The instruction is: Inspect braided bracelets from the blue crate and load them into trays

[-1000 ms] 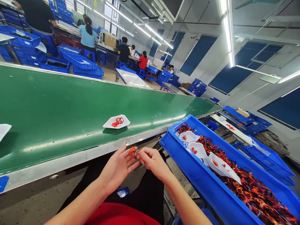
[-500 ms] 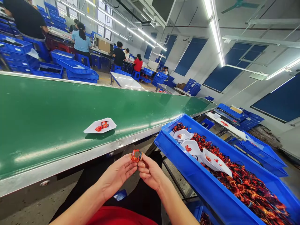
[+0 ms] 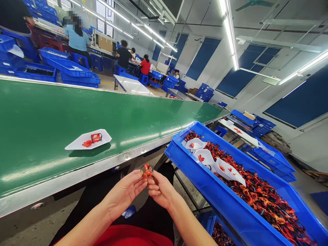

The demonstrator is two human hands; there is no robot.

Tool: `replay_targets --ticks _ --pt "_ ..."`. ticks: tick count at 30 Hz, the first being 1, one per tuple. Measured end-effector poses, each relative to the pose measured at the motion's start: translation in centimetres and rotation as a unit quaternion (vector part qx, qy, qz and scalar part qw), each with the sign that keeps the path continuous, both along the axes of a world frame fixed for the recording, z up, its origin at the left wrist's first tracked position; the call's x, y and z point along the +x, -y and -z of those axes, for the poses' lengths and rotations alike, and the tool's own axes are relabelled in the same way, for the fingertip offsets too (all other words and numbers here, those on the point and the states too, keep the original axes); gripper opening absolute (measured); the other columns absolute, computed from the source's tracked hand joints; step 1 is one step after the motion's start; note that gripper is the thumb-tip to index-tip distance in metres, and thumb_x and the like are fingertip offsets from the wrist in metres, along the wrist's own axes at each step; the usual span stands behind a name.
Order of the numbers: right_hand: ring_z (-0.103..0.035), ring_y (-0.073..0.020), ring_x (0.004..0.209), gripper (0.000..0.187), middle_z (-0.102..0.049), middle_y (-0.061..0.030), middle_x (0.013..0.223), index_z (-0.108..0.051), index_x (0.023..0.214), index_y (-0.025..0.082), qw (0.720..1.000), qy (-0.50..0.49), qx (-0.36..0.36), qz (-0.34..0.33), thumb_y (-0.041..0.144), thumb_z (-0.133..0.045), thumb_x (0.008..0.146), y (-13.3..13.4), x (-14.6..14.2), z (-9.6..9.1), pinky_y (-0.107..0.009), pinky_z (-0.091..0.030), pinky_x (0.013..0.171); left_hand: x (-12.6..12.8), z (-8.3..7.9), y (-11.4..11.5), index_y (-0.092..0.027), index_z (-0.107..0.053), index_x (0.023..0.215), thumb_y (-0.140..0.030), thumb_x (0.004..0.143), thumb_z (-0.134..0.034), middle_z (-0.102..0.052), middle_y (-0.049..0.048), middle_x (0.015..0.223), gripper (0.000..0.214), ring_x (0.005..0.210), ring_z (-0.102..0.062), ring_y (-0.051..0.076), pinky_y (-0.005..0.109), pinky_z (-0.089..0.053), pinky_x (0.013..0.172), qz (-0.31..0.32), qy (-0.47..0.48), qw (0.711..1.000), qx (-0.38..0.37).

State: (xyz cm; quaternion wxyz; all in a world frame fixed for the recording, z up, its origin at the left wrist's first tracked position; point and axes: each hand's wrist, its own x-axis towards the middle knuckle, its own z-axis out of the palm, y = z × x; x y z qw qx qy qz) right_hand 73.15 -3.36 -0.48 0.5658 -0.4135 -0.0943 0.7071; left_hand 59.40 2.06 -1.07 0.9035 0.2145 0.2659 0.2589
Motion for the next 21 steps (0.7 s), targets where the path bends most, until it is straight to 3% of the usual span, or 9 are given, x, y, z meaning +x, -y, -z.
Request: replay_targets --ticks 5,7,9,11,12,13,15,18,21 --pt "-0.02 0.0012 0.038 0.025 -0.04 0.0077 0.053 -0.055 0.073 0.013 0.999 0.05 0.009 0.011 0.034 -0.069 0.072 0.9 -0.3 -1.2 -0.01 -0.011 0.033 -0.4 -0.6 0.3 -0.013 -0.066 0.095 -0.014 0.079 -0.063 -0.067 0.0111 0.102 0.017 0.094 -0.062 0.019 0.029 -0.051 0.085 0.027 0.003 0.999 0.023" --pt "-0.022 0.0003 0.038 0.026 -0.043 0.0066 0.055 -0.055 0.076 0.015 0.989 0.14 0.04 0.016 0.038 -0.065 0.076 1.7 0.6 -3.2 -0.011 -0.012 0.034 -0.7 -1.0 0.5 -0.015 -0.065 0.102 -0.02 0.08 -0.063 -0.064 0.011 0.111 0.023 0.101 -0.059 0.022 0.032 -0.05 0.087 0.049 -0.004 0.997 0.06" --pt "-0.026 -0.0013 0.038 0.03 -0.044 0.0061 0.055 -0.054 0.077 0.016 0.953 0.291 0.078 0.017 0.045 -0.06 0.08 2.3 2.7 -6.2 -0.013 -0.016 0.034 -0.8 -1.2 0.6 -0.018 -0.064 0.107 -0.027 0.081 -0.061 -0.06 0.0094 0.119 0.027 0.106 -0.056 0.023 0.034 -0.05 0.087 0.066 -0.018 0.994 0.082" --pt "-0.032 -0.0036 0.037 0.034 -0.047 0.0055 0.053 -0.053 0.075 0.017 0.876 0.471 0.097 0.031 0.051 -0.053 0.082 2.5 6.1 -9.6 -0.015 -0.022 0.034 -0.7 -1.2 0.6 -0.02 -0.064 0.107 -0.032 0.082 -0.059 -0.06 0.0087 0.12 0.028 0.107 -0.055 0.025 0.035 -0.049 0.086 0.079 -0.031 0.993 0.077" --pt "-0.036 -0.0048 0.039 0.035 -0.05 0.0045 0.055 -0.054 0.076 0.018 0.816 0.569 0.093 0.049 0.051 -0.05 0.084 2.3 8.2 -11.2 -0.016 -0.026 0.036 -0.6 -1.1 0.6 -0.02 -0.065 0.105 -0.034 0.082 -0.058 -0.061 0.0089 0.117 0.028 0.106 -0.055 0.025 0.035 -0.049 0.086 0.086 -0.034 0.993 0.076" --pt "-0.041 -0.006 0.042 0.036 -0.054 0.0028 0.061 -0.054 0.079 0.018 0.737 0.668 0.083 0.063 0.051 -0.044 0.087 2.0 10.5 -12.5 -0.017 -0.031 0.039 -0.4 -1.0 0.6 -0.02 -0.065 0.104 -0.035 0.082 -0.057 -0.062 0.009 0.114 0.027 0.105 -0.055 0.025 0.035 -0.049 0.086 0.092 -0.035 0.992 0.078" --pt "-0.05 -0.0087 0.051 0.042 -0.059 0.0004 0.07 -0.056 0.088 0.018 0.525 0.851 -0.005 0.023 0.048 -0.028 0.093 0.9 15.3 -14.2 -0.02 -0.04 0.049 0.0 -0.7 0.6 -0.02 -0.066 0.098 -0.036 0.082 -0.058 -0.064 0.0084 0.105 0.025 0.101 -0.056 0.024 0.034 -0.049 0.083 0.105 -0.033 0.989 0.094" --pt "-0.059 -0.0143 0.073 0.034 -0.063 -0.004 0.081 -0.061 0.083 0.015 0.437 0.894 -0.099 -0.021 0.039 -0.038 0.093 -1.1 21.5 -14.0 -0.026 -0.046 0.067 0.3 -0.2 0.4 -0.021 -0.067 0.093 -0.035 0.081 -0.059 -0.064 0.0067 0.098 0.02 0.095 -0.056 0.022 0.032 -0.049 0.081 0.117 -0.031 0.987 0.109" --pt "-0.059 -0.0165 0.084 0.022 -0.063 -0.0053 0.092 -0.061 0.091 0.014 0.391 0.898 -0.188 -0.077 0.034 -0.051 0.089 -2.5 25.4 -11.9 -0.034 -0.048 0.076 0.4 0.2 -0.1 -0.021 -0.067 0.091 -0.037 0.08 -0.06 -0.063 0.006 0.097 0.02 0.095 -0.056 0.022 0.032 -0.05 0.081 0.11 -0.042 0.988 0.1"
